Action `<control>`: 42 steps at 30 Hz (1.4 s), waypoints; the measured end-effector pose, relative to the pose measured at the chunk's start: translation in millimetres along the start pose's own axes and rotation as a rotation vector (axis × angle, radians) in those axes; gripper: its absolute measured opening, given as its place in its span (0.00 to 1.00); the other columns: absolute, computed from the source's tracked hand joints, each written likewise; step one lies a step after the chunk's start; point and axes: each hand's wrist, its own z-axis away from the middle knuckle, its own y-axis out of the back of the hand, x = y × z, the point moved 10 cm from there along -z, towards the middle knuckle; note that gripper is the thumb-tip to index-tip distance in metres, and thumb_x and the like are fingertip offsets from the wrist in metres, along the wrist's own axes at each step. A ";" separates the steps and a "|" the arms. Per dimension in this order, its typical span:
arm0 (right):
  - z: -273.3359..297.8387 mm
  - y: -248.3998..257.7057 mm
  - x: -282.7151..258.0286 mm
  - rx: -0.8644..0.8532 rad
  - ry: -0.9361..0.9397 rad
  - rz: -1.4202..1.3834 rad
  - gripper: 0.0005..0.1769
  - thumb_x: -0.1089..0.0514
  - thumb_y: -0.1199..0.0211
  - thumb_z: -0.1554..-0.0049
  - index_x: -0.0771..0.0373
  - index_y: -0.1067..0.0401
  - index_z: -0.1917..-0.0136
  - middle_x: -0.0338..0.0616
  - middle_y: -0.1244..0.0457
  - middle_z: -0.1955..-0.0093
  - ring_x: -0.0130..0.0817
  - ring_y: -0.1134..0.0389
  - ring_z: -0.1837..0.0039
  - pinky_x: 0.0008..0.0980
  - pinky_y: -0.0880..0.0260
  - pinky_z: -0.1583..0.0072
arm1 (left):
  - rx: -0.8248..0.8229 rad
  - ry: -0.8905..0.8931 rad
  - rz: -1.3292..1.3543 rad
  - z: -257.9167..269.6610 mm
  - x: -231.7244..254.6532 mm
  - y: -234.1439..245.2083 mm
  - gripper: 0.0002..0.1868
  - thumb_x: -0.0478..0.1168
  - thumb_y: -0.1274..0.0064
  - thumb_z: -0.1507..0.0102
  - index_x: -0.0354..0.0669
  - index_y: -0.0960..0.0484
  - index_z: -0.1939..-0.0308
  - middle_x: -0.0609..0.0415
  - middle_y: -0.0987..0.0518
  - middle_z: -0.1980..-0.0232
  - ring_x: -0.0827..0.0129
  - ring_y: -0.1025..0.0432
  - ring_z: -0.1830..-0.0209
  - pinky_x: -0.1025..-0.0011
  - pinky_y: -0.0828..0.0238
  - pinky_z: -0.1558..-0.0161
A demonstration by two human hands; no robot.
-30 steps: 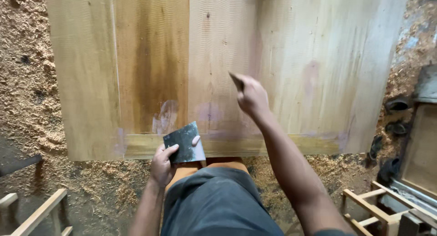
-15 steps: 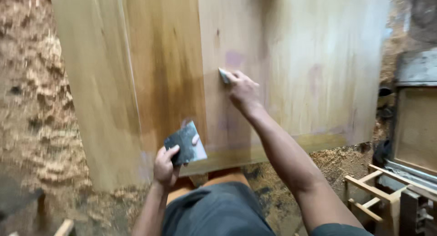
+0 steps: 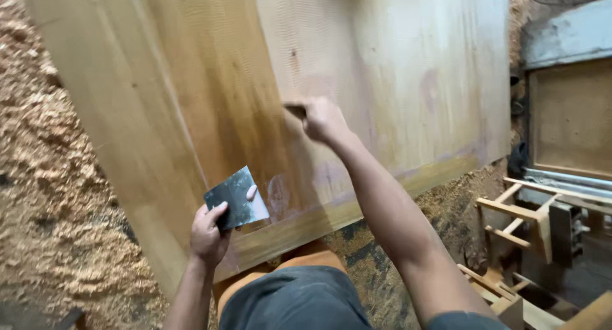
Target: The person applies wood filler to a large wooden panel by hand and using a putty knife, spreading the material into gaps across the surface.
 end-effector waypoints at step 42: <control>-42.9 10.2 -10.3 0.434 0.427 0.261 0.23 0.65 0.46 0.47 0.59 0.25 0.38 0.47 0.32 0.43 0.48 0.30 0.38 0.46 0.25 0.53 | 0.041 -0.021 -0.051 -58.5 -27.0 -63.5 0.13 0.35 0.55 0.34 0.33 0.21 0.49 0.52 0.17 0.59 0.69 0.24 0.64 0.70 0.26 0.64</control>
